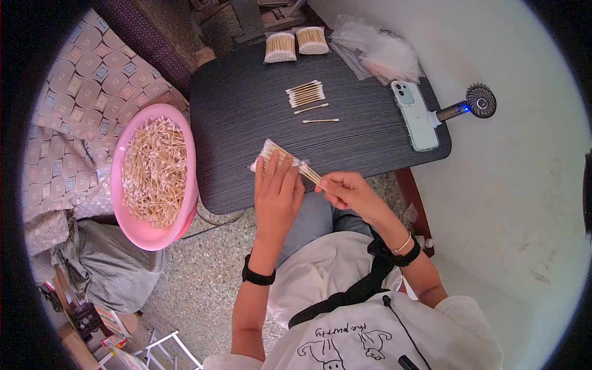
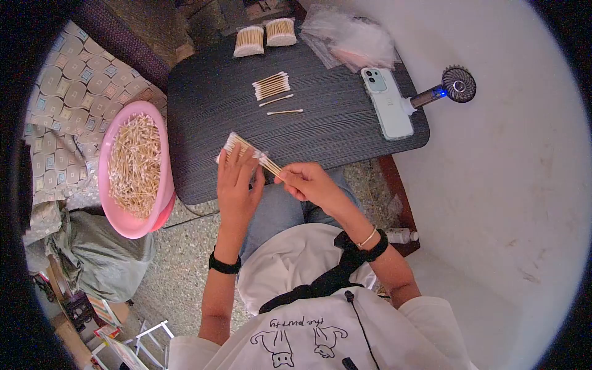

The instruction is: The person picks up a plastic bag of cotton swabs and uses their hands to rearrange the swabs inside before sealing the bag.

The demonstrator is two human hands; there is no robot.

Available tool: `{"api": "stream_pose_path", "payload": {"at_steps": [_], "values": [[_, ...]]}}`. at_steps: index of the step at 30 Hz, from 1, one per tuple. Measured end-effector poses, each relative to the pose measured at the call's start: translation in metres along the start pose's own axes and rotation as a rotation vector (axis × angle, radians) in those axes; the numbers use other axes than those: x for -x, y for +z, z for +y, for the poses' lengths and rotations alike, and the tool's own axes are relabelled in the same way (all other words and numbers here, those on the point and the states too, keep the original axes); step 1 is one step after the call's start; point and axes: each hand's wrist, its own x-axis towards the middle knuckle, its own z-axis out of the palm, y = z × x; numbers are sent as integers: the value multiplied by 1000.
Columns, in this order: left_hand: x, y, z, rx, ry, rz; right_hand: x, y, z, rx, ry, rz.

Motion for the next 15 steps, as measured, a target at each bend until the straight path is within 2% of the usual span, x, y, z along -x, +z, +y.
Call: {"api": "stream_pose_path", "payload": {"at_steps": [9, 15], "values": [[-5, -1, 1, -13, -19, 37, 3, -4, -3, -71, 48, -31], [-15, -12, 8, 99, -135, 16, 4, -3, -5, -33, 73, -106]]}}
